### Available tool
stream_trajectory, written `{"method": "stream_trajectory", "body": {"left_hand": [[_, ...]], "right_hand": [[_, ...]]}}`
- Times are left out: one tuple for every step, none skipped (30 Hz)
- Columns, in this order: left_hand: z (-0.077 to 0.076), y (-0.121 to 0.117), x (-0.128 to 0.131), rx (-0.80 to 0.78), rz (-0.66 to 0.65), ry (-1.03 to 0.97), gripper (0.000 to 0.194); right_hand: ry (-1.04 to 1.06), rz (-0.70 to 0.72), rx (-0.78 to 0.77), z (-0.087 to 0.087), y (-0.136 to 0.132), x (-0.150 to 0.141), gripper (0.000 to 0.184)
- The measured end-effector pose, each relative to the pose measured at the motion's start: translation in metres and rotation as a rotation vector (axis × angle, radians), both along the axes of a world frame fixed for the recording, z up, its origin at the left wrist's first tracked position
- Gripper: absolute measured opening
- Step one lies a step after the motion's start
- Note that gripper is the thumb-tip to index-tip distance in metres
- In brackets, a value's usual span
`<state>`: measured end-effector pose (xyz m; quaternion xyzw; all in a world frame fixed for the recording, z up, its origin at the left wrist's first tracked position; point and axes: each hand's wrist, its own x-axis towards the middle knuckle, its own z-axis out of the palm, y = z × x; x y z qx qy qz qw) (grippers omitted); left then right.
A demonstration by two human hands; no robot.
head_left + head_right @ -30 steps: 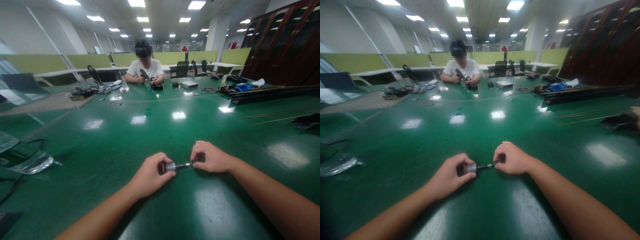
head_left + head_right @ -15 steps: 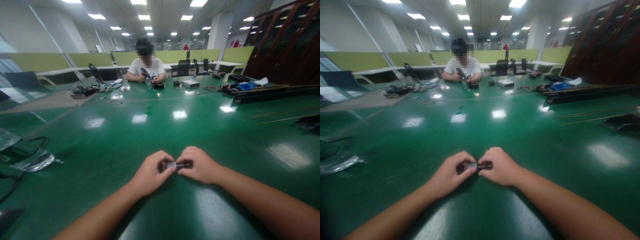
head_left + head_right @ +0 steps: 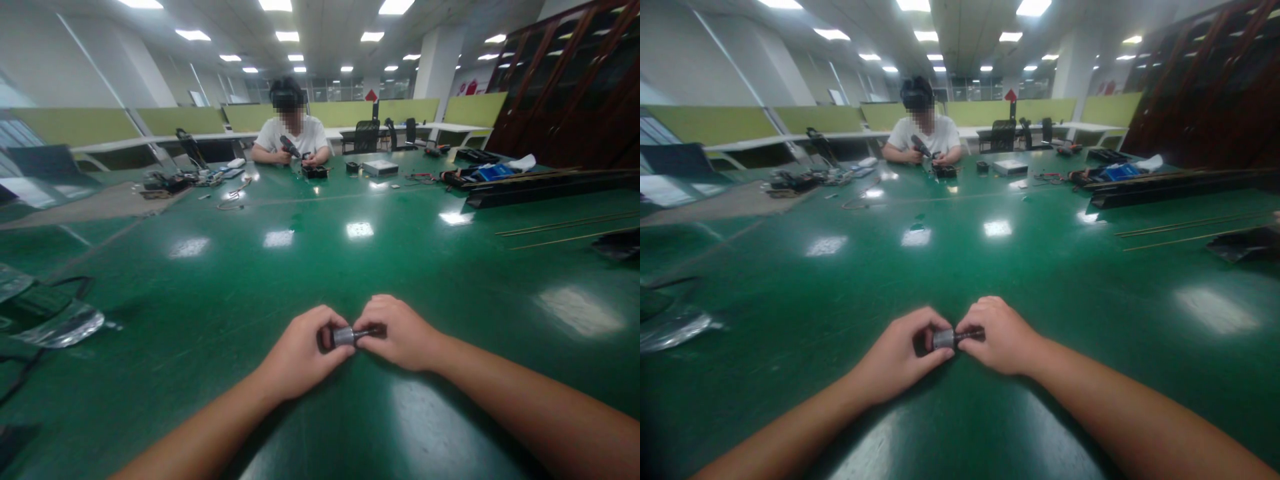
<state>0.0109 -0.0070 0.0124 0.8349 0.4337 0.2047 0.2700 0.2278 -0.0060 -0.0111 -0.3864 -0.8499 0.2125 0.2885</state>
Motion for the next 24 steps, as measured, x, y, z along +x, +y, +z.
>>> {"method": "stream_trajectory", "body": {"left_hand": [[-0.0002, -0.0001, 0.0, -0.004, 0.003, 0.001, 0.017], [-0.0003, -0.0001, 0.0, -0.011, 0.004, 0.002, 0.016], [-0.0003, -0.0002, 0.0, -0.017, 0.004, 0.003, 0.016], [-0.0003, -0.0002, -0.0001, -0.024, 0.004, 0.002, 0.016], [-0.0002, -0.0002, -0.0001, -0.03, 0.004, 0.001, 0.016], [-0.0001, -0.0003, -0.0002, -0.034, 0.003, -0.001, 0.016], [-0.0001, -0.0002, -0.0003, -0.036, 0.003, -0.002, 0.016], [-0.0001, -0.0002, -0.0003, -0.036, 0.003, -0.004, 0.017], [-0.0001, -0.0001, -0.0003, -0.034, 0.004, -0.006, 0.017], [-0.0002, -0.0001, -0.0003, -0.031, 0.005, -0.007, 0.017], [-0.0003, 0.0, -0.0003, -0.029, 0.005, -0.008, 0.018], [-0.0005, 0.0, -0.0004, -0.03, 0.004, -0.009, 0.018], [-0.0006, -0.0001, -0.0004, -0.031, 0.003, -0.009, 0.018], [-0.0007, -0.0002, -0.0005, -0.031, 0.001, -0.01, 0.018], [-0.0008, -0.0004, -0.0007, -0.031, 0.0, -0.01, 0.018], [-0.0009, -0.0006, -0.0009, -0.031, -0.001, -0.011, 0.018], [-0.0009, -0.0008, -0.0012, -0.028, -0.002, -0.011, 0.017], [-0.001, -0.0011, -0.0014, -0.03, -0.003, -0.011, 0.017], [-0.0011, -0.0013, -0.0016, -0.03, -0.003, -0.013, 0.018], [-0.0011, -0.0015, -0.0017, -0.032, -0.004, -0.013, 0.019], [-0.0011, -0.0016, -0.0017, -0.034, -0.005, -0.012, 0.018], [-0.0009, -0.0017, -0.0016, -0.035, -0.005, -0.011, 0.018], [-0.0007, -0.0017, -0.0014, -0.035, -0.005, -0.01, 0.018], [-0.0005, -0.0016, -0.0012, -0.036, -0.004, -0.01, 0.018]], "right_hand": [[0.004, 0.003, 0.0, 0.0, 0.0002, 0.0001, 0.007], [0.009, 0.008, 0.002, 0.0001, 0.0005, 0.0002, 0.007], [0.012, 0.014, 0.003, 0.0003, 0.0008, 0.0004, 0.007], [0.014, 0.02, 0.006, 0.0006, 0.0011, 0.0008, 0.007], [0.015, 0.027, 0.008, 0.001, 0.0014, 0.0012, 0.007], [0.015, 0.034, 0.009, 0.0014, 0.0017, 0.0017, 0.007], [0.015, 0.041, 0.01, 0.0019, 0.002, 0.0024, 0.007], [0.014, 0.048, 0.012, 0.0024, 0.0023, 0.003, 0.007], [0.014, 0.054, 0.014, 0.0028, 0.0026, 0.0037, 0.007], [0.013, 0.06, 0.015, 0.0032, 0.0027, 0.0042, 0.007], [0.011, 0.064, 0.016, 0.0035, 0.0028, 0.0047, 0.007], [0.009, 0.066, 0.018, 0.0038, 0.0028, 0.0051, 0.007], [0.007, 0.068, 0.018, 0.004, 0.0028, 0.0054, 0.007], [0.007, 0.069, 0.019, 0.0042, 0.0027, 0.0057, 0.007], [0.009, 0.069, 0.018, 0.0045, 0.0025, 0.006, 0.007], [0.011, 0.07, 0.017, 0.0047, 0.0024, 0.0063, 0.007], [0.013, 0.072, 0.014, 0.0049, 0.0022, 0.0067, 0.008], [0.014, 0.074, 0.01, 0.0051, 0.0021, 0.0072, 0.008], [0.014, 0.075, 0.006, 0.0053, 0.0021, 0.0077, 0.008], [0.012, 0.076, 0.002, 0.0055, 0.002, 0.0082, 0.008], [0.009, 0.076, 0.0, 0.0056, 0.0021, 0.0086, 0.008], [0.007, 0.077, 0.0, 0.0058, 0.0022, 0.0089, 0.008], [0.005, 0.079, 0.002, 0.0059, 0.0023, 0.009, 0.008], [0.004, 0.08, 0.005, 0.0061, 0.0024, 0.0091, 0.008]]}}
